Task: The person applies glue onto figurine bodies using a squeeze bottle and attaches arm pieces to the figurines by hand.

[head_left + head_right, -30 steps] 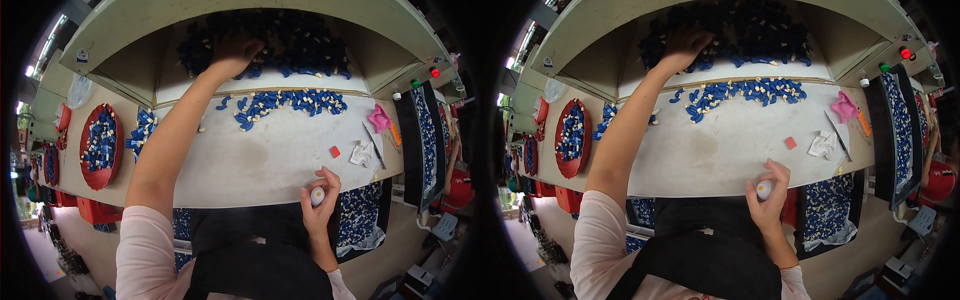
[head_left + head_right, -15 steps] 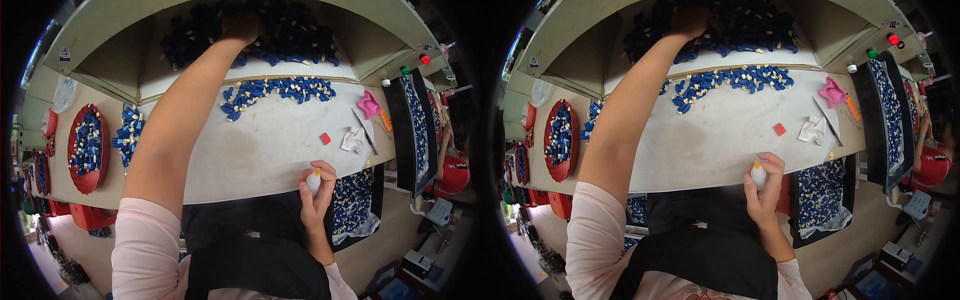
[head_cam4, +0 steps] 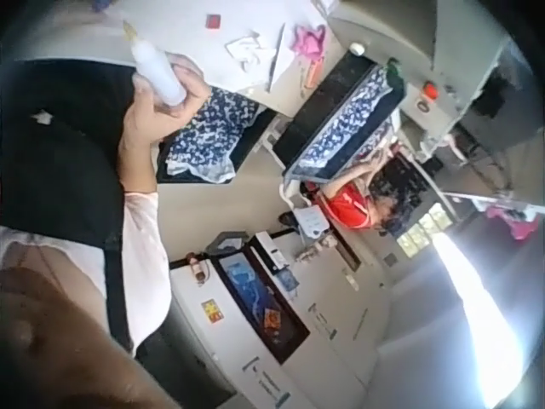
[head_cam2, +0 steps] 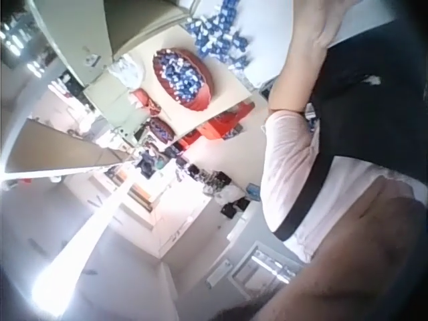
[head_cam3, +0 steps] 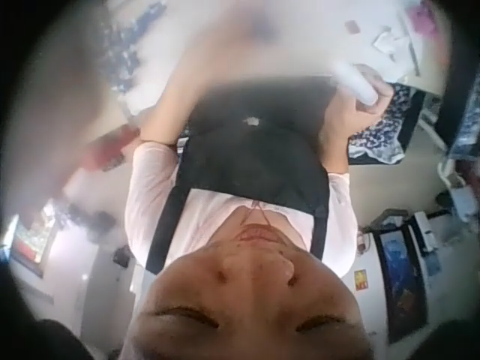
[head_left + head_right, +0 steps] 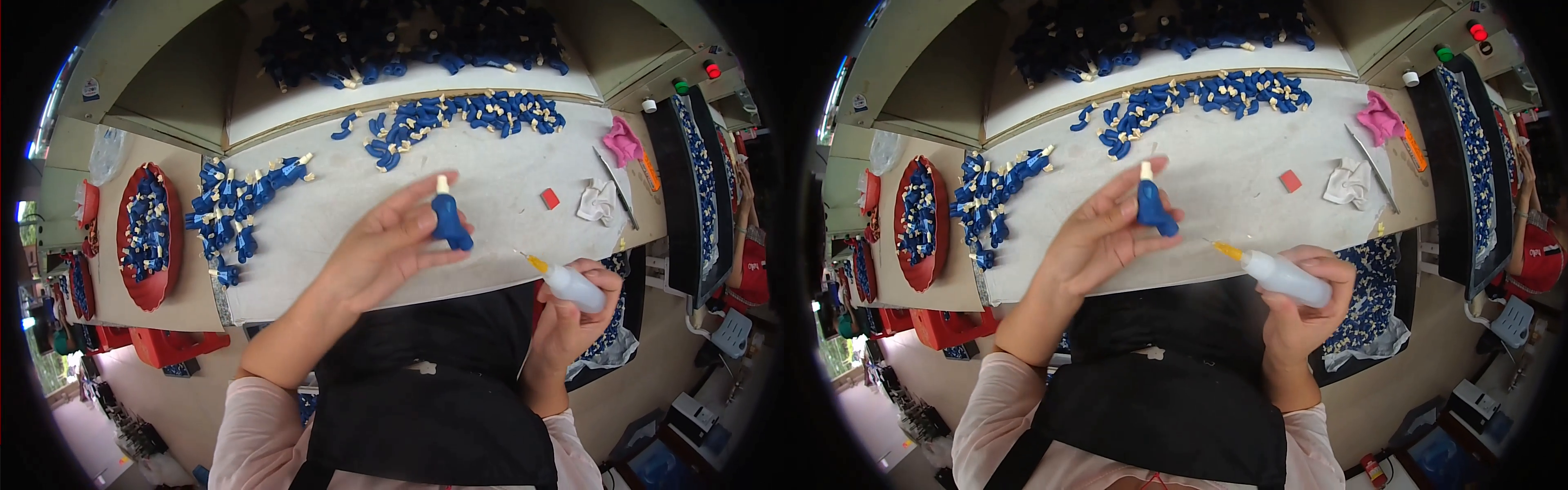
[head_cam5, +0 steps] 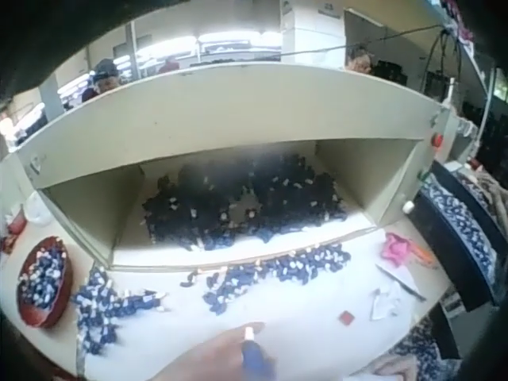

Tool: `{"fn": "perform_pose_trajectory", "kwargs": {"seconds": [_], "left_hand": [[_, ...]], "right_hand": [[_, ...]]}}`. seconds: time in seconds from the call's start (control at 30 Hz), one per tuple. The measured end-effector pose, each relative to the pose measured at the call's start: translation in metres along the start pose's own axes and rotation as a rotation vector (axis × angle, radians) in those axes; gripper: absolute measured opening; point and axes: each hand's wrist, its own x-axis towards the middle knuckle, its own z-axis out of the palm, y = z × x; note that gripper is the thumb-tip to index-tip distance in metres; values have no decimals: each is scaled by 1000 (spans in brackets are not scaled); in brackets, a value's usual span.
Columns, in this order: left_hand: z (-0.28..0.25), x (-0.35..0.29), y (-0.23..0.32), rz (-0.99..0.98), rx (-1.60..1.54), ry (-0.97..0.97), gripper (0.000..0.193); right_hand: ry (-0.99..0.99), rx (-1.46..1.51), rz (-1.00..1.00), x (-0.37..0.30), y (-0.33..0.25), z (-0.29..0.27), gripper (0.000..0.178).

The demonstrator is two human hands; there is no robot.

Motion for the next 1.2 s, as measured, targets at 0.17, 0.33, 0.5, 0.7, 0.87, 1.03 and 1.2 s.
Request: {"fn": "perform_pose_trajectory", "kwargs": {"seconds": [0.17, 0.33, 0.5, 0.7, 0.87, 1.03, 1.2], "left_hand": [[-2, -11, -35, -106, -150, -84, 41], [4, -9, -40, -135, -131, -95, 40], [5, -14, -38, -101, -79, -52, 39], [6, -15, -40, -80, -73, -41, 39], [5, -16, -41, -71, -74, -39, 39], [5, -15, -41, -71, -75, -38, 38], [5, -15, -40, -69, -50, -22, 38]], "right_hand": [[32, 116, -109, 6, -7, 7, 36], [-185, -298, -343, -3, -12, 5, 44], [-270, -417, -441, -10, -8, 10, 42], [-262, -437, -458, -14, -6, 10, 43], [-256, -445, -467, -14, -5, 12, 43], [-276, -451, -468, -14, -6, 12, 43], [-294, -456, -468, -13, -4, 10, 43]]}}
